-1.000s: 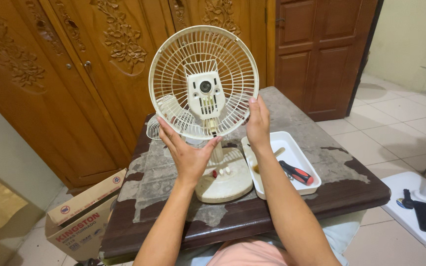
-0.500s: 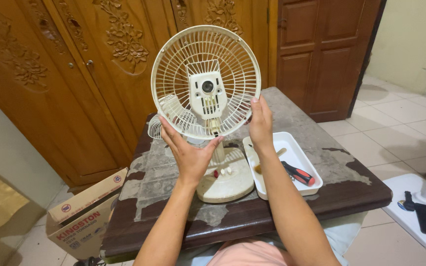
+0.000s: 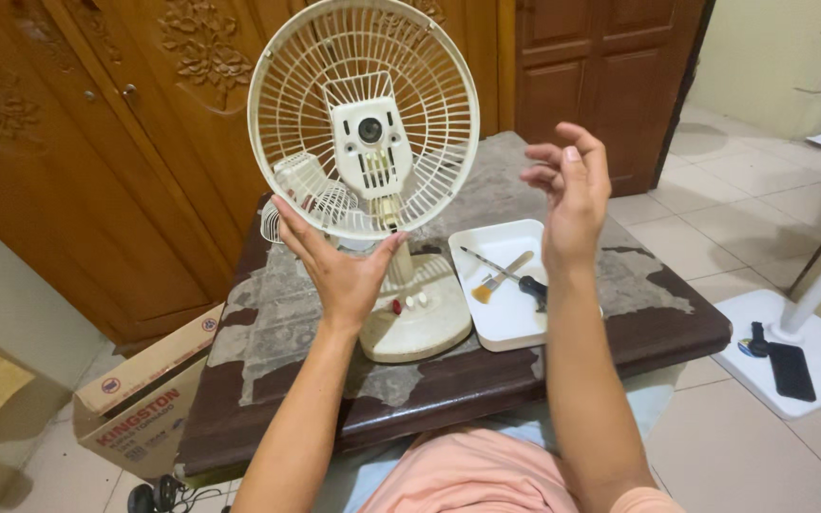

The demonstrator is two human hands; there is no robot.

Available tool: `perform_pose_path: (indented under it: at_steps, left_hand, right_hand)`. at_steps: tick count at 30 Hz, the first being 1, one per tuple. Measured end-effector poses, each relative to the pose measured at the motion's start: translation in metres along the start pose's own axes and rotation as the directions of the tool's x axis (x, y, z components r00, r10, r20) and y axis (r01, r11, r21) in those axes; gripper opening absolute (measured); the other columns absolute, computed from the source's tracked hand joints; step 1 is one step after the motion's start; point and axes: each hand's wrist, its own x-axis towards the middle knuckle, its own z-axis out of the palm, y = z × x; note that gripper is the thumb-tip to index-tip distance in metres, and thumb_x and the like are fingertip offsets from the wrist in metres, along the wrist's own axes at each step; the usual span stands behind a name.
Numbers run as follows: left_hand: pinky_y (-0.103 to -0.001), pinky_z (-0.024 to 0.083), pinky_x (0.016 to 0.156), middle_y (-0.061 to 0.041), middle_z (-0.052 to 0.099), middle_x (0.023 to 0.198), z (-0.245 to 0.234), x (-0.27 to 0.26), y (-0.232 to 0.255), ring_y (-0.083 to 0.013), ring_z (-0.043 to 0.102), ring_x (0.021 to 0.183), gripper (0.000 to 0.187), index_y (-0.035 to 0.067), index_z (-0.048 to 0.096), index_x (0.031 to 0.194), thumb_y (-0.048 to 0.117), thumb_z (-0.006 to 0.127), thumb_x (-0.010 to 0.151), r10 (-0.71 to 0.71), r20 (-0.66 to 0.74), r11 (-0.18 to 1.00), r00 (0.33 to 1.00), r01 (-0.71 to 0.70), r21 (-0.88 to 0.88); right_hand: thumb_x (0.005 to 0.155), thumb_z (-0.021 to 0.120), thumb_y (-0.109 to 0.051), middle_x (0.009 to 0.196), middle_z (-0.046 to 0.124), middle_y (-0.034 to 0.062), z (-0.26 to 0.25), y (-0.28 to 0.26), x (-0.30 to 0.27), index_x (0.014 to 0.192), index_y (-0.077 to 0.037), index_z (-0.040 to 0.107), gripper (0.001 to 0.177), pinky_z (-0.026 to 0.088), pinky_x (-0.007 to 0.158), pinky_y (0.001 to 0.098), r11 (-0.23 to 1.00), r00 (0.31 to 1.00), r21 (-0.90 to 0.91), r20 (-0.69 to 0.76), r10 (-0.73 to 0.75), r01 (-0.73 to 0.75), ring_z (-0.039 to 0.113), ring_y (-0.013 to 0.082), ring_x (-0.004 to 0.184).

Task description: The person attaches the front grille to a disassembled electric fan on a table, aligns it, and secures it using a screwdriver and screws. The person then picks up the rear grille.

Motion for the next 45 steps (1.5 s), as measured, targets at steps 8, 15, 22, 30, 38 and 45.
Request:
perform_pose_path:
  at_steps: [8,15,22,30,38,45]
  left_hand:
    - [-0.059,0.019,0.127,-0.038,-0.001,0.165,0.0,0.0,-0.001,-0.0518,0.01,0.156,0.154,0.006,-0.016,0.162,0.034,0.103,0.067,-0.058,0.033,0.998,0.998,0.059,-0.018]
    - [-0.059,0.023,0.126,-0.039,0.002,0.163,0.0,-0.001,-0.003,-0.0528,0.014,0.155,0.153,0.005,-0.012,0.162,0.038,0.102,0.067,-0.011,0.007,1.0,1.0,0.011,-0.016]
    - [-0.057,0.024,0.125,-0.04,0.008,0.163,0.005,-0.002,-0.005,-0.0538,0.018,0.153,0.152,0.0,-0.007,0.162,0.045,0.099,0.064,-0.022,-0.032,1.0,0.999,0.022,0.006]
    - [-0.061,0.021,0.124,-0.041,0.009,0.162,0.007,-0.005,-0.01,-0.0555,0.017,0.151,0.149,-0.003,-0.005,0.162,0.051,0.095,0.065,-0.067,0.012,0.997,0.998,0.067,0.034]
    - [-0.056,0.031,0.127,-0.032,0.028,0.16,0.013,-0.004,-0.014,-0.0441,0.034,0.149,0.151,-0.003,-0.007,0.168,0.062,0.085,0.067,0.1,-0.079,0.992,0.992,-0.093,0.083]
    - [-0.056,0.029,0.127,-0.032,0.026,0.156,0.011,-0.004,-0.011,-0.0418,0.032,0.146,0.149,-0.003,-0.004,0.169,0.065,0.081,0.068,0.085,-0.067,0.986,0.994,-0.074,0.148]
  right_hand:
    - [0.094,0.062,-0.011,0.094,0.076,0.0101,-0.012,0.001,0.022,0.11,-0.004,0.072,0.021,0.056,0.077,0.0344,0.684,0.746,-0.729,0.464,0.478,0.014,0.07,0.0204,0.084]
    - [0.08,0.067,-0.011,0.103,0.078,0.0148,-0.016,0.048,0.006,0.108,-0.014,0.079,0.031,0.055,0.089,0.0427,0.277,0.533,-0.897,0.43,0.729,0.346,0.072,0.0336,0.099]
    - [0.081,0.067,-0.011,0.104,0.079,0.0138,-0.024,0.064,0.006,0.11,-0.016,0.08,0.032,0.057,0.09,0.041,0.202,0.52,-0.927,0.348,0.78,0.316,0.075,0.0301,0.098]
    - [0.082,0.071,-0.014,0.115,0.079,0.0047,-0.031,0.085,0.003,0.115,-0.019,0.08,0.034,0.056,0.096,0.0385,0.092,0.483,-0.921,0.281,0.829,0.378,0.074,0.0251,0.107]
    - [0.088,0.074,-0.016,0.12,0.082,0.0039,-0.047,0.122,0.008,0.121,-0.02,0.081,0.034,0.057,0.099,0.0359,-0.032,0.443,-0.902,0.18,0.878,0.43,0.075,0.0214,0.107]
    - [0.089,0.073,-0.013,0.117,0.084,0.0039,-0.054,0.137,0.014,0.121,-0.02,0.082,0.034,0.061,0.095,0.0358,-0.084,0.434,-0.904,0.119,0.893,0.42,0.075,0.0206,0.104]
